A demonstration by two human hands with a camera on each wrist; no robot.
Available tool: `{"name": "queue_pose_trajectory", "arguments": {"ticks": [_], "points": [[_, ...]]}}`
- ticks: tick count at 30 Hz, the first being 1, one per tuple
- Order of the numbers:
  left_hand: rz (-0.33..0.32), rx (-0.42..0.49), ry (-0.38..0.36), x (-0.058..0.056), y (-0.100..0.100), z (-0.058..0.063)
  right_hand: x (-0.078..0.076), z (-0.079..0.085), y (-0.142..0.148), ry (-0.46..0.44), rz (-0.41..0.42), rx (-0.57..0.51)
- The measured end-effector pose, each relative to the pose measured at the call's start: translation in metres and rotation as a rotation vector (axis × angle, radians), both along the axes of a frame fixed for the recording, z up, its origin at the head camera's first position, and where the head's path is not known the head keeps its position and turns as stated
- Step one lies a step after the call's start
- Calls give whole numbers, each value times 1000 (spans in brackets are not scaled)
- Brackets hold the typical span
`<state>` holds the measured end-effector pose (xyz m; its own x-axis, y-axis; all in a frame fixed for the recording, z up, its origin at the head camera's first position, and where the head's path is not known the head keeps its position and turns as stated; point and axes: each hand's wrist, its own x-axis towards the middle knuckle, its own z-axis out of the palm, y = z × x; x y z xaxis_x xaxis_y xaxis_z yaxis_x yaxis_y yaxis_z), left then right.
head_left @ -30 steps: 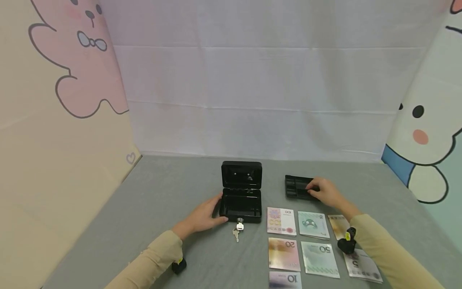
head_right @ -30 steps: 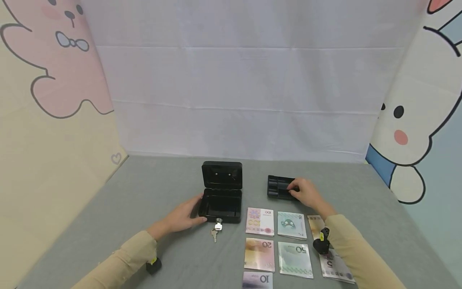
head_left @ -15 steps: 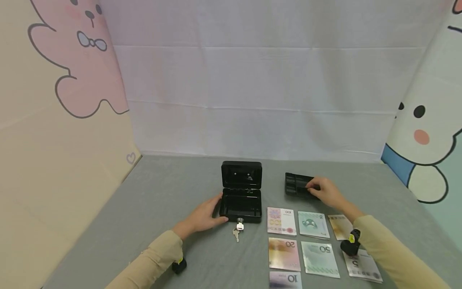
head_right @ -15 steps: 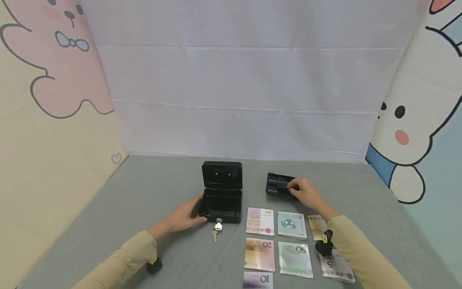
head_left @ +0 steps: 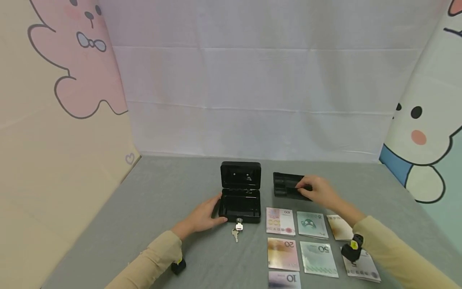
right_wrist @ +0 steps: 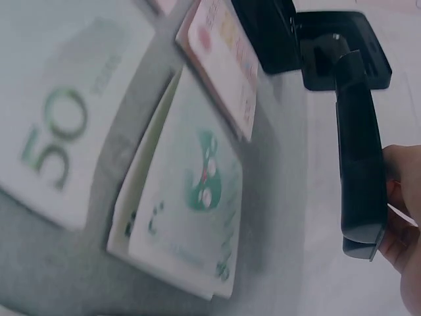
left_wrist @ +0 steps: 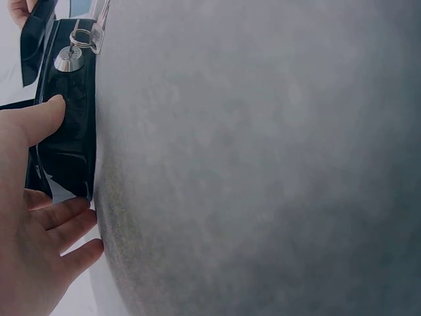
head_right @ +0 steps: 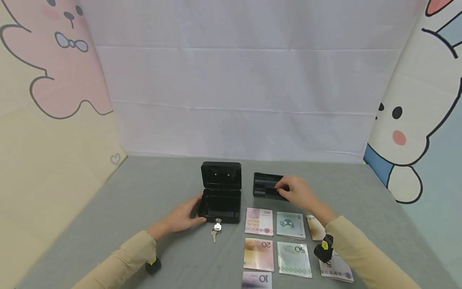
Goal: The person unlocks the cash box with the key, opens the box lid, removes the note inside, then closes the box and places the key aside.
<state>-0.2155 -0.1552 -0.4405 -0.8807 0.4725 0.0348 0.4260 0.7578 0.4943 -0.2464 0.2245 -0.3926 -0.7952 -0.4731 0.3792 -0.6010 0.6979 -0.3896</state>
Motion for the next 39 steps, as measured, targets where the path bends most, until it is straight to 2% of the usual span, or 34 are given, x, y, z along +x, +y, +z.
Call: {"name": "queue_pose_trajectory", "arguments": {"ticks": [5,14,21,27,39], "points": [[0,4,-1,0,0,0,8,8,-19,-5,41,-10],[0,9,8,0,0,-1,22,14,-63,-35,66,-17],[2,17,-9,1,0,0,21,10,-97,-12,61,-32],[7,15,-11,1,0,0,19,5,-125,-33,47,-37],[-36,116,28,-3,-1,-3,16,-7,-159,-85,7,-81]]}}
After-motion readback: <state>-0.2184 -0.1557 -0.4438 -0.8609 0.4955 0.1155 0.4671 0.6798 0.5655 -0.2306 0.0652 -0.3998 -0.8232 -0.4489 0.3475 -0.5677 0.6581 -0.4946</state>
